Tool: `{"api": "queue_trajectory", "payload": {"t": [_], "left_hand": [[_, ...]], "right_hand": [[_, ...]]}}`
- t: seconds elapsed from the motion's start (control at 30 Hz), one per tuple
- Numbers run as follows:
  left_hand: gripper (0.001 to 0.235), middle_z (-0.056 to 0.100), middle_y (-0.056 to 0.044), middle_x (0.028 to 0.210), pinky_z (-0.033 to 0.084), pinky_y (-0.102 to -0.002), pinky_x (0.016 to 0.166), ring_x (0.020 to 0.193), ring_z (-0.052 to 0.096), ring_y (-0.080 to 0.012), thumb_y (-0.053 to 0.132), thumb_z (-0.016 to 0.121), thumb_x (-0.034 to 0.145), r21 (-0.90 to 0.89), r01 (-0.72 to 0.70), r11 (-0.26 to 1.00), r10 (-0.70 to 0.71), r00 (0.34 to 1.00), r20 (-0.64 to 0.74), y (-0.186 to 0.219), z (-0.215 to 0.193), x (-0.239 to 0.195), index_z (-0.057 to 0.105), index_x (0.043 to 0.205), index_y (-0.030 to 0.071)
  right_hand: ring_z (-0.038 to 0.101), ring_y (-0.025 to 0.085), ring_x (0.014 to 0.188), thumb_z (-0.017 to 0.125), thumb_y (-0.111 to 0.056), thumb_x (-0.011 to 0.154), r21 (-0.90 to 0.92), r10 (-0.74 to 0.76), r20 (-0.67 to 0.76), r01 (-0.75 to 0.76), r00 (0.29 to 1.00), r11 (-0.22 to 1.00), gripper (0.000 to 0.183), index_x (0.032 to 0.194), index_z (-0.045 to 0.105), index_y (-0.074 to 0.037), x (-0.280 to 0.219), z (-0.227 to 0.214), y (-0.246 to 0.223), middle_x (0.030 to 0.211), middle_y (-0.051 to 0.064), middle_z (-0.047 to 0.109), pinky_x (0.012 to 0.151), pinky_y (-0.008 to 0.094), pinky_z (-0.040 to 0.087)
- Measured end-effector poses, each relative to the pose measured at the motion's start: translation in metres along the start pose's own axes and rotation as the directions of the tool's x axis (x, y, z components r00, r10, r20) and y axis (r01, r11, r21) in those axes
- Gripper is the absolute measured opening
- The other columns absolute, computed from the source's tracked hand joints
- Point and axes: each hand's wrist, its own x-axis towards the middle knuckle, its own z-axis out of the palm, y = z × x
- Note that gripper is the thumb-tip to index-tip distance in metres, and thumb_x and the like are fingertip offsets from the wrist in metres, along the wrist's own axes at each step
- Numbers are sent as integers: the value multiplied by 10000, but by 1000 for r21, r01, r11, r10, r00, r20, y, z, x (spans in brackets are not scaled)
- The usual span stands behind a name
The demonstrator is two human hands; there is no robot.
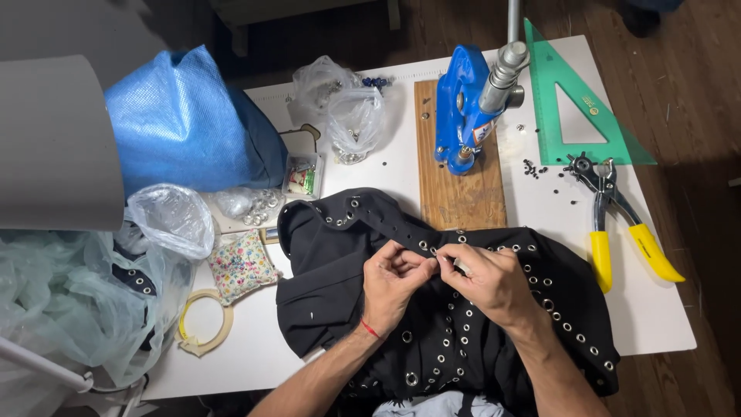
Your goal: Installing metal eyelets onto a black garment using a manual press
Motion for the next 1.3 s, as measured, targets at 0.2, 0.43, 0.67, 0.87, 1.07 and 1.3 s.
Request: {"api": "queue_trajectory", "payload": {"t": [0.2, 0.43, 0.67, 0.87, 1.07, 1.3], "left_hand": [[340, 852, -194, 905, 743, -291, 810, 862, 881, -184, -24, 950, 960, 30, -3, 1000, 3, 1000, 13, -8, -6, 3, 774, 1244, -88], [270, 850, -179, 893, 736, -279, 783, 822, 877, -165, -16, 942, 965, 60, -13, 998, 12, 1000, 16, 10, -1, 3, 792, 1184, -65], [225, 858, -170, 867, 729, -271, 761, 798, 875, -160, -13, 933, 957, 87, -16, 996, 15, 1000, 14, 20, 4, 3, 808, 1140, -52], [212, 859, -169, 854, 727, -289, 769, 796, 875, -174, -20, 947, 923, 100, -37, 994, 38, 999, -10, 22, 5, 3, 829, 1099, -37], [221, 866, -206, 901, 724, -321, 805, 857, 863, -195, -30, 926, 909, 150, -100, 984, 113, 991, -76, 2, -8, 19, 836, 1109, -58], [297, 843, -211, 944, 738, -350, 842, 877, 867, -203, -50, 923, 931, 21, -24, 999, 25, 998, -55, -6, -10, 16, 815, 1207, -71]], "right_hand": [[697, 165, 463, 786, -64, 926, -177, -142, 11, 142, 990, 974, 193, 1053, 779, -208, 7, 2, -2, 598, -18, 660, 545, 277, 599], [683, 160, 462, 783, -49, 922, -195, -155, -14, 149, 988, 969, 191, 1036, 765, -202, 6, 11, -1, 546, -43, 581, 563, 259, 586], [657, 141, 456, 774, -76, 949, -302, -106, -74, 79, 992, 950, 171, 1034, 740, -220, -6, 24, -2, 516, -76, 536, 569, 246, 563], [673, 160, 440, 746, -44, 949, -254, -51, -34, 40, 998, 966, 171, 984, 715, -208, -3, 18, -10, 490, -36, 560, 541, 256, 562], [660, 262, 457, 745, -83, 973, 82, 302, 3, -301, 953, 950, 121, 993, 763, -201, 7, -38, -25, 499, 25, 612, 545, 346, 566], [755, 212, 516, 926, -158, 938, 59, 255, -39, -252, 966, 966, 154, 1063, 888, -241, -1, -13, -20, 514, 28, 648, 563, 318, 607]]}}
